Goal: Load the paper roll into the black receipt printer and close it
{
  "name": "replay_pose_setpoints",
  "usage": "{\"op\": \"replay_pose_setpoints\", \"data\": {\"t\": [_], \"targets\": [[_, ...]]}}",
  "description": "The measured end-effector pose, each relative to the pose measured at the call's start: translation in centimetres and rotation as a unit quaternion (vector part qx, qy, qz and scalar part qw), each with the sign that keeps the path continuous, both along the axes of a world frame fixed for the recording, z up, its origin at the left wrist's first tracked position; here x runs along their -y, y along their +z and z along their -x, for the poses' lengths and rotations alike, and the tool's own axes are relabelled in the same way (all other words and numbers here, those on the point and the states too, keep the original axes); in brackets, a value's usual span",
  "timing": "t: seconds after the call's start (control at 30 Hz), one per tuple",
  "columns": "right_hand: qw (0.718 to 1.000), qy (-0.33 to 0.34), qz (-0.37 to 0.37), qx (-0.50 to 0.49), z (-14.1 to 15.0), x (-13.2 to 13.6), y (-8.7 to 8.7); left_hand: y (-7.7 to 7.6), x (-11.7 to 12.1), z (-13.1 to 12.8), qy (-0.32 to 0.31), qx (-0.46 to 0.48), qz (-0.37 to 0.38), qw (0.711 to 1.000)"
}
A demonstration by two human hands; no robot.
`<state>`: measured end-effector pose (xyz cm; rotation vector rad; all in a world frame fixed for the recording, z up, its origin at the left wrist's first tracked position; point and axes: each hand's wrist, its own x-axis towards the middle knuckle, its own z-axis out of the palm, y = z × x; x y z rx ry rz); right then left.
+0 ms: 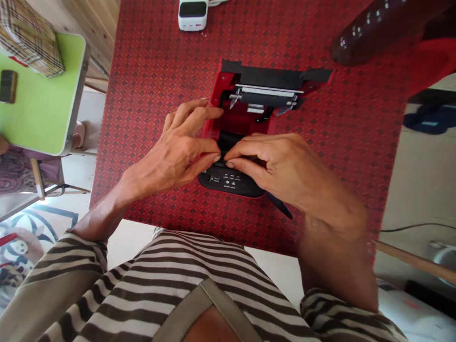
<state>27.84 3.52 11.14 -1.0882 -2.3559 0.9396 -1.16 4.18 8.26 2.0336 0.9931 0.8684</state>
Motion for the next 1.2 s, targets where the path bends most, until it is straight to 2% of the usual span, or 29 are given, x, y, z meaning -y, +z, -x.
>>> {"op": "replay_pose_setpoints", "data": {"t": [0.17,0.3,0.5,0.67,0.83,0.97,1.07,1.2], "targets": [[0.993,-0.025,-0.111,-0.028,-0.4,1.0,0.1,-0.8,0.3,0.6,-0.028,-0.066,-0.137,0.988],[0.971,-0.056,-0.233,-0.007,-0.3,2.8,0.7,-1.1,1.6,0.8,-0.017,-0.088,-0.249,0.964],[0.924,-0.053,-0.377,0.033,0.0,5.3,0.1,0.0,6.3,-0.1,0.058,-0.102,-0.22,0.968],[0.924,-0.037,-0.377,0.055,-0.7,6.7,-1.2,-0.5,8.9,-1.4,0.094,-0.125,-0.233,0.96],[0.931,-0.022,-0.359,0.068,-1.3,7.7,-1.1,-1.2,9.2,-1.8,0.083,-0.117,-0.258,0.956],[0.896,-0.014,-0.429,0.118,-1.0,7.7,-0.3,-1.1,9.1,-1.8,0.074,-0.123,-0.258,0.955],[0.87,-0.013,-0.479,0.12,-0.7,7.5,0.0,-1.0,9.0,-1.9,0.076,-0.129,-0.284,0.947],[0.854,-0.011,-0.501,0.142,-0.3,7.7,0.8,-1.0,8.7,-2.0,0.071,-0.133,-0.302,0.941]]}}
